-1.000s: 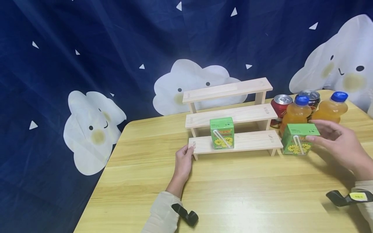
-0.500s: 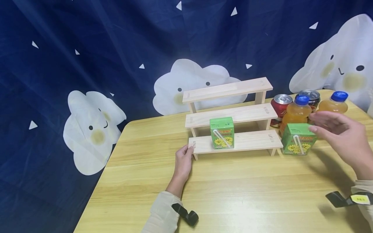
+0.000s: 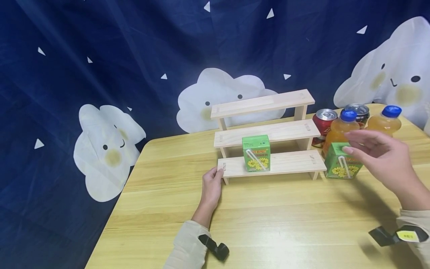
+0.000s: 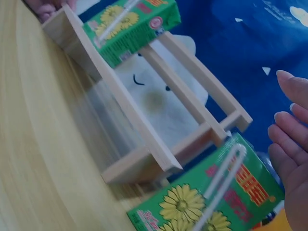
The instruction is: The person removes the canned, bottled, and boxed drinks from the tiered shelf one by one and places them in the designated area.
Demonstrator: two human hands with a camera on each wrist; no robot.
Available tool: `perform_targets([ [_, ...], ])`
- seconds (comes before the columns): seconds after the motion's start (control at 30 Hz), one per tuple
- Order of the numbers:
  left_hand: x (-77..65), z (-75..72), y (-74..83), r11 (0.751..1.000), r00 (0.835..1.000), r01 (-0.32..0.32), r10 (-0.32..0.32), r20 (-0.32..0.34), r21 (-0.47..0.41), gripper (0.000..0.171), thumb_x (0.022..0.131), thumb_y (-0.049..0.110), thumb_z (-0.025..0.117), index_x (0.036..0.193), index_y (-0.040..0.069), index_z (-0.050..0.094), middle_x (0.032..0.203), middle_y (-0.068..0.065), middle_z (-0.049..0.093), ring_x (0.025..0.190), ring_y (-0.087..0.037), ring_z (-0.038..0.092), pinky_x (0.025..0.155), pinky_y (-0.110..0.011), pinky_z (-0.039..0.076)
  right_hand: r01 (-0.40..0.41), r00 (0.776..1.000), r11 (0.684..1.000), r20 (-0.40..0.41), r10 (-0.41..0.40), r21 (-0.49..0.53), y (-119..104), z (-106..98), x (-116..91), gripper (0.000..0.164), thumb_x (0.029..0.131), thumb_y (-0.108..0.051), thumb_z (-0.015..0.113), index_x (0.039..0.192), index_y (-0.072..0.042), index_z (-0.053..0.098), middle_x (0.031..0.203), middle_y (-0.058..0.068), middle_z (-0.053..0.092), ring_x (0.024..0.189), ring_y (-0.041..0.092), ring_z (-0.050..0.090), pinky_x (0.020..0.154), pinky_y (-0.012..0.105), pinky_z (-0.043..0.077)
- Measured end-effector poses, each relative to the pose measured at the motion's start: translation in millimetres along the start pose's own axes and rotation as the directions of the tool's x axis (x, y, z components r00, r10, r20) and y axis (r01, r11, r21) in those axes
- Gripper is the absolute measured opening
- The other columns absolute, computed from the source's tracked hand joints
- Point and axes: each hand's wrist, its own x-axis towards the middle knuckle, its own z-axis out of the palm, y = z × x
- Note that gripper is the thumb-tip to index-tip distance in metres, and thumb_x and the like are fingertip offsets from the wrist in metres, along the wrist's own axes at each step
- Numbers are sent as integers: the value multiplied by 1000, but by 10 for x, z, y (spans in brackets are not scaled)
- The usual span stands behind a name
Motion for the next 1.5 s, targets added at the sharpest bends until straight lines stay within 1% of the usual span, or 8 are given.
perform_targets([
  [0.2,-8,7,-8,999,999,-32,32,-18,-6,30,94,18,49,110,0,66,99,-10,66,89,-13,54,79,-26,46,19,999,999,45,-20,30,-25,120,-11,40,74,19,65,113,9,59,104,-8,68,92,2,65,76,9,48],
  [0.33,-9,4,-5,999,999,-34,33,-24,-16,29,94,17,49,108,0,67,96,-10,65,85,-14,53,76,-26,46,9,995,994,98,-20,113,-15,204,-16,39,74,21,64,111,10,58,104,-4,69,92,3,66,78,10,48],
  [0.53,-24,4,43,999,1000,-27,26,-9,-28,27,94,16,51,106,-1,67,90,-7,64,82,-13,52,76,-28,46,22,990,997,138,-32,68,-57,308,-33,41,74,19,65,114,9,58,106,-6,68,95,1,64,80,12,47],
  [0.8,-13,10,-30,996,995,-94,94,-15,-11,29,93,18,50,104,-2,67,80,-3,61,73,-11,49,65,-22,43,14,974,1000,225,-19,22,-37,616,-118,40,77,13,68,115,9,57,107,-12,67,99,-1,62,82,13,47],
  [1.0,-14,4,-11,999,999,-35,35,-21,8,27,94,17,49,104,0,68,74,0,54,66,-11,43,60,-21,38,2,966,998,256,-20,70,-4,843,-120,41,77,10,69,116,9,56,107,-10,67,100,-1,63,82,15,48],
  [1.17,1,-3,2,1000,1000,-13,13,4,-2,27,95,12,49,107,-5,66,86,-6,63,78,-13,51,74,-28,46,-11,964,996,266,-14,92,5,990,-59,40,80,6,69,118,8,55,107,-5,67,100,1,63,84,16,48],
  [1.3,-1,-8,7,1000,1000,-8,8,3,-8,27,95,11,48,108,-4,65,91,-9,65,84,-12,53,80,-30,48,-13,963,994,271,-17,107,22,1095,-10,42,81,5,68,119,10,53,110,7,66,101,3,63,85,17,48],
  [1.5,-15,18,-4,1000,1000,-21,21,-21,-2,27,94,16,50,107,0,67,88,-7,63,81,-13,52,76,-26,46,-49,955,994,296,18,99,47,1249,61,45,83,-1,68,124,7,52,115,25,60,103,0,59,87,16,47],
])
